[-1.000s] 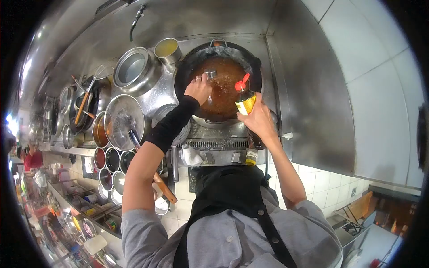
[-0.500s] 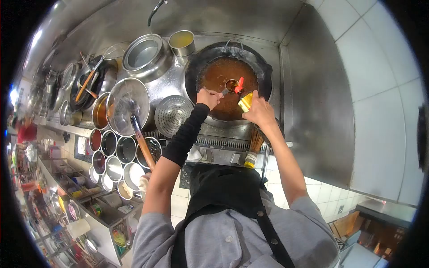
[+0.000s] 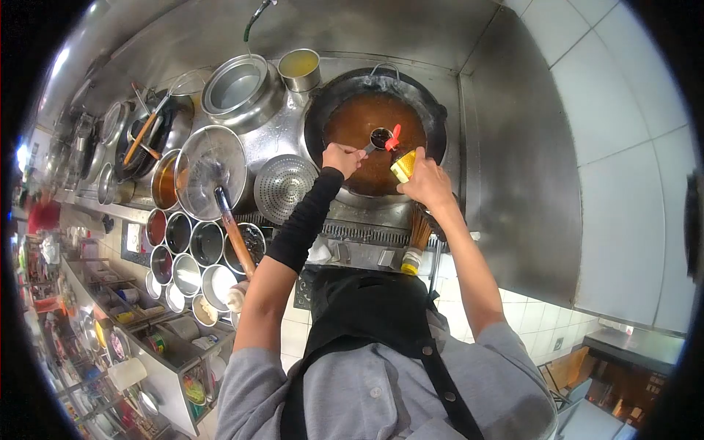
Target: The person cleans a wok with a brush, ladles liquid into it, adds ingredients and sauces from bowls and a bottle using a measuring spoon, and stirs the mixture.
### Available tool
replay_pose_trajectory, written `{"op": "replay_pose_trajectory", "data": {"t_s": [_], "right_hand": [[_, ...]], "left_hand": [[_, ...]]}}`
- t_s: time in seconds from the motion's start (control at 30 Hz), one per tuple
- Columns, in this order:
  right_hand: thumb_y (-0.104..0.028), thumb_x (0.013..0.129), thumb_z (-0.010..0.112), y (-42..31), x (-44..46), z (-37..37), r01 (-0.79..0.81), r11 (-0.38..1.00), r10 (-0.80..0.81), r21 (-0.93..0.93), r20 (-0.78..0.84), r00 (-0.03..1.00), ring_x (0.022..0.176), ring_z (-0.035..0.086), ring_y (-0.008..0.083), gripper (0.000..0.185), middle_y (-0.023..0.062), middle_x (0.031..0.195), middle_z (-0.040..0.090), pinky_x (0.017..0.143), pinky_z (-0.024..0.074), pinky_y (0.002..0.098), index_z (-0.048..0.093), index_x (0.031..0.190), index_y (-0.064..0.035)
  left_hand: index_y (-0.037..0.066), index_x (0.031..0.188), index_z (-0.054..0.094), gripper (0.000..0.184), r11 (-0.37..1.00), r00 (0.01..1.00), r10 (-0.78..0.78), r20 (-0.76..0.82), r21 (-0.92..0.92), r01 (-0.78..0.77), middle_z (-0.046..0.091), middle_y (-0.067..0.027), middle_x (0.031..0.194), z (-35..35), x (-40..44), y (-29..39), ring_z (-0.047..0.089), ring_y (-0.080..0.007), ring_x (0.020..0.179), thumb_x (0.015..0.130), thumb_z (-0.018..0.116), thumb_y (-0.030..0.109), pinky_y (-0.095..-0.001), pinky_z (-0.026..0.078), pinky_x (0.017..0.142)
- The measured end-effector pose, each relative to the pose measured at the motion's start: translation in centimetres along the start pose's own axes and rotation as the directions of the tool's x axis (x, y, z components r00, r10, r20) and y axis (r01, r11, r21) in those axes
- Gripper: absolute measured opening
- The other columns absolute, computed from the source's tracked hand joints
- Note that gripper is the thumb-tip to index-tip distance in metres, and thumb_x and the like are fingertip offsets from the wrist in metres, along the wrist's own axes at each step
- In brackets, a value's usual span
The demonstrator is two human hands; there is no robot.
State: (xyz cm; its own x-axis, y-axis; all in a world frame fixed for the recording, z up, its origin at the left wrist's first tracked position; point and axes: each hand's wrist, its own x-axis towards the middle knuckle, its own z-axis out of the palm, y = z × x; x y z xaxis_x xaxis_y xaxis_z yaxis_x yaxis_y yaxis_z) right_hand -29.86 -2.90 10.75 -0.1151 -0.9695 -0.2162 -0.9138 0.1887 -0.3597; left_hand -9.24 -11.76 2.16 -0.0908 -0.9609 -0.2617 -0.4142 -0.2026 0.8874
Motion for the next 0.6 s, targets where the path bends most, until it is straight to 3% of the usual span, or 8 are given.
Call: {"op": "replay_pose_trajectory", "data": {"t_s": [0.6], "right_hand": [[-0.021, 0.062, 0.086, 0.03, -0.47, -0.39, 0.012, 1.000, -0.011, 0.027, -0.038, 0.999, 0.100, 0.067, 0.0467, 0.076, 0.0322, 0.107, 0.066, 0.087, 0.0561, 0.0500, 0.043, 0.120, 0.0015]], "left_hand": [[0.003, 0.086, 0.081, 0.017, 0.997, 0.999, -0.031, 0.034, -0.071, 0.033, 0.070, -0.0056, 0.064, 0.35, 0.49, -0.37, 0.062, -0.0095, 0.054, 0.088, 0.077, 0.019, -0.0269, 0.051, 0.054]]}}
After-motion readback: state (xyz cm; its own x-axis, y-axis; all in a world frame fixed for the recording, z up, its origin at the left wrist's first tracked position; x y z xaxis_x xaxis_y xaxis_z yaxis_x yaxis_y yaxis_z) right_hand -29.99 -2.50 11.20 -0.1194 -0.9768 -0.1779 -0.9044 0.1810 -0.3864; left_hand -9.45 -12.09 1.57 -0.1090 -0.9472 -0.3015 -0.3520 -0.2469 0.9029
